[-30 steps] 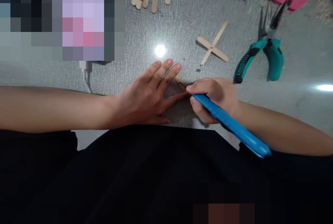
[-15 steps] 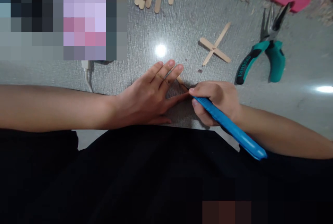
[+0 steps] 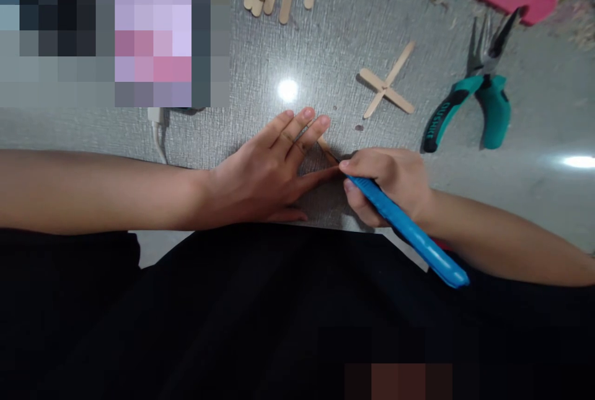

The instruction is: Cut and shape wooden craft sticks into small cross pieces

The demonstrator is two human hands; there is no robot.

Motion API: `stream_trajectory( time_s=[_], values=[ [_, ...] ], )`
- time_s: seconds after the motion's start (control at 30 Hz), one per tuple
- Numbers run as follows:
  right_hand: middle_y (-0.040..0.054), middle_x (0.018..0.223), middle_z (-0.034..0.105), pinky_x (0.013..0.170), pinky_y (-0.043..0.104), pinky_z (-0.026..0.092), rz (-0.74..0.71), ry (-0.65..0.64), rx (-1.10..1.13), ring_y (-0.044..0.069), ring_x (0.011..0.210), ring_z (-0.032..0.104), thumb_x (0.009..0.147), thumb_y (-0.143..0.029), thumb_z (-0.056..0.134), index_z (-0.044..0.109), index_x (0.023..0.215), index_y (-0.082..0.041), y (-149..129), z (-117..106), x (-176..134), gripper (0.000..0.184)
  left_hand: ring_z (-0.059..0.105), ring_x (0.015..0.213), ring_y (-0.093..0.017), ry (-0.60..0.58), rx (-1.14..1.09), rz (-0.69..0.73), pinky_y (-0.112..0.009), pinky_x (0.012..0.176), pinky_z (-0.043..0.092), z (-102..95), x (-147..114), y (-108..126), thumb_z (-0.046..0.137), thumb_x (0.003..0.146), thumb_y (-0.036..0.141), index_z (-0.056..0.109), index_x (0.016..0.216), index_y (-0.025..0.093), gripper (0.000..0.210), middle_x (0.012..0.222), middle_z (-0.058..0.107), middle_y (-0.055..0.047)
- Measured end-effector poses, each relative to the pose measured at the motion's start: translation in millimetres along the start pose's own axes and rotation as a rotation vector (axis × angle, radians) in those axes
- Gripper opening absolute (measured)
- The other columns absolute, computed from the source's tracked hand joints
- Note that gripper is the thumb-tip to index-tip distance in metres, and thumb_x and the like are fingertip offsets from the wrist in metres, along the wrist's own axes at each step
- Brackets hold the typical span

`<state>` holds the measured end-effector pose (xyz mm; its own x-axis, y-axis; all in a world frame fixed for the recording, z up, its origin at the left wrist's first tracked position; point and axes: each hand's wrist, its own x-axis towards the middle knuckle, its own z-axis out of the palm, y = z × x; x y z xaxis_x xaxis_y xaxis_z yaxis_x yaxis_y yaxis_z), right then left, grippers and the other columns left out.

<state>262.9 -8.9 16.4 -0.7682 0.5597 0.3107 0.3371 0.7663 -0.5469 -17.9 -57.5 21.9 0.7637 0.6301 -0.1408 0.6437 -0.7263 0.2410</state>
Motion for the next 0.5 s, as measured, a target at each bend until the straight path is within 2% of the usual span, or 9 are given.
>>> stream_trajectory(
  time_s=[0.13,0.23,0.37,0.5],
  values=[
    [-0.002,0.086,0.08,0.063,0.033,0.057,-0.076,-0.003,-0.018,0.02,0.068,0.076,0.105,-0.019,0.061,0.058,0.131,-0.027,2.1,1.5,-3.2,0.027,0.034,0.18,-0.057,0.048,0.021,0.026,-0.071,0.145,0.042,-0.1,-0.2,-1.4,0.066,0.106,0.082,0.028,0.189,0.021,0.109,0.195,0.032,-0.026],
    [-0.0042,0.084,0.079,0.065,0.034,0.058,-0.076,-0.025,0.021,0.019,0.067,0.076,0.104,-0.017,0.063,0.056,0.132,-0.027,3.3,0.9,-4.2,0.031,0.039,0.177,-0.059,0.071,0.043,0.054,-0.069,0.144,0.043,-0.9,0.0,-2.7,0.071,0.103,0.086,0.032,0.186,0.016,0.115,0.191,0.036,-0.033],
    [-0.0051,0.084,0.079,0.063,0.036,0.057,-0.098,-0.035,-0.015,0.02,0.066,0.075,0.104,-0.018,0.065,0.056,0.132,-0.03,4.1,-1.6,-3.1,0.032,0.036,0.179,-0.059,0.065,0.026,0.052,-0.072,0.144,0.042,-1.6,0.0,-2.9,0.07,0.106,0.081,0.032,0.186,0.017,0.109,0.193,0.033,-0.031],
    [-0.003,0.082,0.076,0.059,0.036,0.055,-0.136,0.015,-0.072,0.019,0.063,0.071,0.104,-0.02,0.068,0.059,0.132,-0.026,5.2,-2.7,-1.7,0.029,0.038,0.177,-0.059,0.087,0.023,0.045,-0.072,0.143,0.043,0.8,-0.9,-1.3,0.073,0.103,0.082,0.032,0.185,0.018,0.112,0.193,0.033,-0.032]
  ],
)
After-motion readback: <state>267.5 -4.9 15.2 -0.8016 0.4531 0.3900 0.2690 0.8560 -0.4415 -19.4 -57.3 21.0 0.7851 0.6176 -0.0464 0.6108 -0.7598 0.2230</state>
